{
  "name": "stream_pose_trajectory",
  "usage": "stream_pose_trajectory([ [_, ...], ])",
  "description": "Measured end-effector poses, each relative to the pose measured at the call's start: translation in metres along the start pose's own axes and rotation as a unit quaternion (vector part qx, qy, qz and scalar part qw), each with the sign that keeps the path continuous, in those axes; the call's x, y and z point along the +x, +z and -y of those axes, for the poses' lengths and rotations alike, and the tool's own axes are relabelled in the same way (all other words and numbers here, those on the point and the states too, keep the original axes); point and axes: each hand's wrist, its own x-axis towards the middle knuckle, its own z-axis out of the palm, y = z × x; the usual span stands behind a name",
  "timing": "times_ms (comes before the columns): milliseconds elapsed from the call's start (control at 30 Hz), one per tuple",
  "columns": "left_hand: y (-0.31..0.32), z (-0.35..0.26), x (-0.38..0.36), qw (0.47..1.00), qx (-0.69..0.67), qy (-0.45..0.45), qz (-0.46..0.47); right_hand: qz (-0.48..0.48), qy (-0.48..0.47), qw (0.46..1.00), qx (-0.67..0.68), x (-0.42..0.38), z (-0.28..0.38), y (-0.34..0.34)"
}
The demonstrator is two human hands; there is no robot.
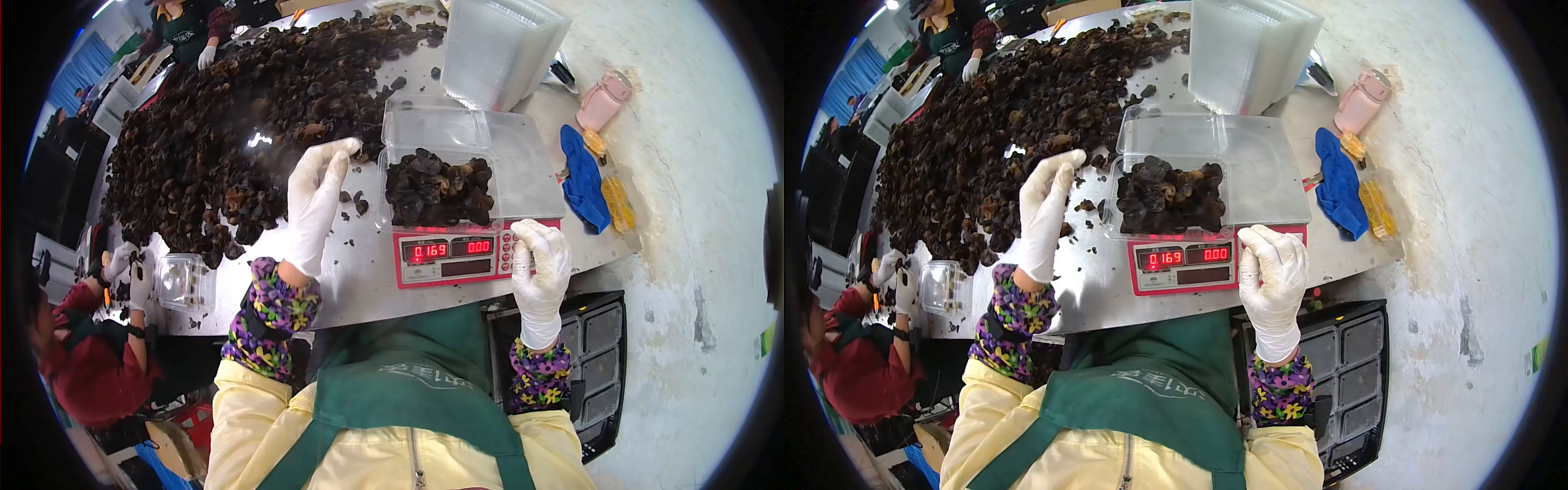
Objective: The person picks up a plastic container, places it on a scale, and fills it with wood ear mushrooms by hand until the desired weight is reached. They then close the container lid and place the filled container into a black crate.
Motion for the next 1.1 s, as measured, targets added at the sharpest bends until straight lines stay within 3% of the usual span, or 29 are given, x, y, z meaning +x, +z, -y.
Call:
stream_pose_trajectory([
  [100,-0.006,0.016,-0.023,1.000,0.000,-0.025,-0.018,0.010,-0.007,1.000,-0.013,0.011,0.002,0.006],
  [167,-0.006,0.024,-0.035,0.992,0.128,0.009,-0.001,0.030,-0.010,0.999,0.006,0.030,0.008,0.016],
  [200,0.003,0.029,-0.039,0.994,0.106,0.032,-0.018,0.056,-0.028,0.998,-0.001,0.043,0.015,0.020],
  [233,0.011,0.014,-0.044,0.979,0.181,0.091,-0.012,0.081,-0.048,0.995,-0.006,0.055,0.023,0.026],
  [300,0.030,-0.004,-0.047,0.961,0.207,0.183,0.013,0.133,-0.084,0.987,0.005,0.071,0.034,0.043],
  [367,0.043,-0.010,-0.047,0.944,0.256,0.202,0.043,0.157,-0.123,0.980,0.018,0.081,0.039,0.060],
  [533,0.059,0.012,-0.040,0.936,0.311,0.154,-0.062,0.143,-0.084,0.986,-0.023,0.075,0.019,0.058],
  [600,0.057,0.015,-0.040,0.954,0.265,0.139,-0.010,0.149,-0.055,0.987,-0.035,0.065,0.013,0.052],
  [767,0.033,0.017,-0.041,0.976,0.162,0.140,-0.047,0.168,-0.056,0.984,0.012,0.054,0.014,0.048],
  [833,0.008,0.023,-0.040,0.959,0.240,0.130,-0.082,0.100,-0.021,0.993,0.060,0.055,0.016,0.042],
  [867,-0.007,0.031,-0.041,0.952,0.286,0.084,-0.067,0.079,-0.027,0.996,0.034,0.055,0.015,0.035],
  [933,-0.037,0.068,-0.045,0.905,0.412,0.081,-0.066,0.053,-0.015,0.998,0.026,0.049,0.008,0.028],
  [1100,-0.075,0.114,-0.050,0.854,0.516,0.050,0.041,0.007,-0.002,1.000,0.013,0.036,0.000,0.018],
])
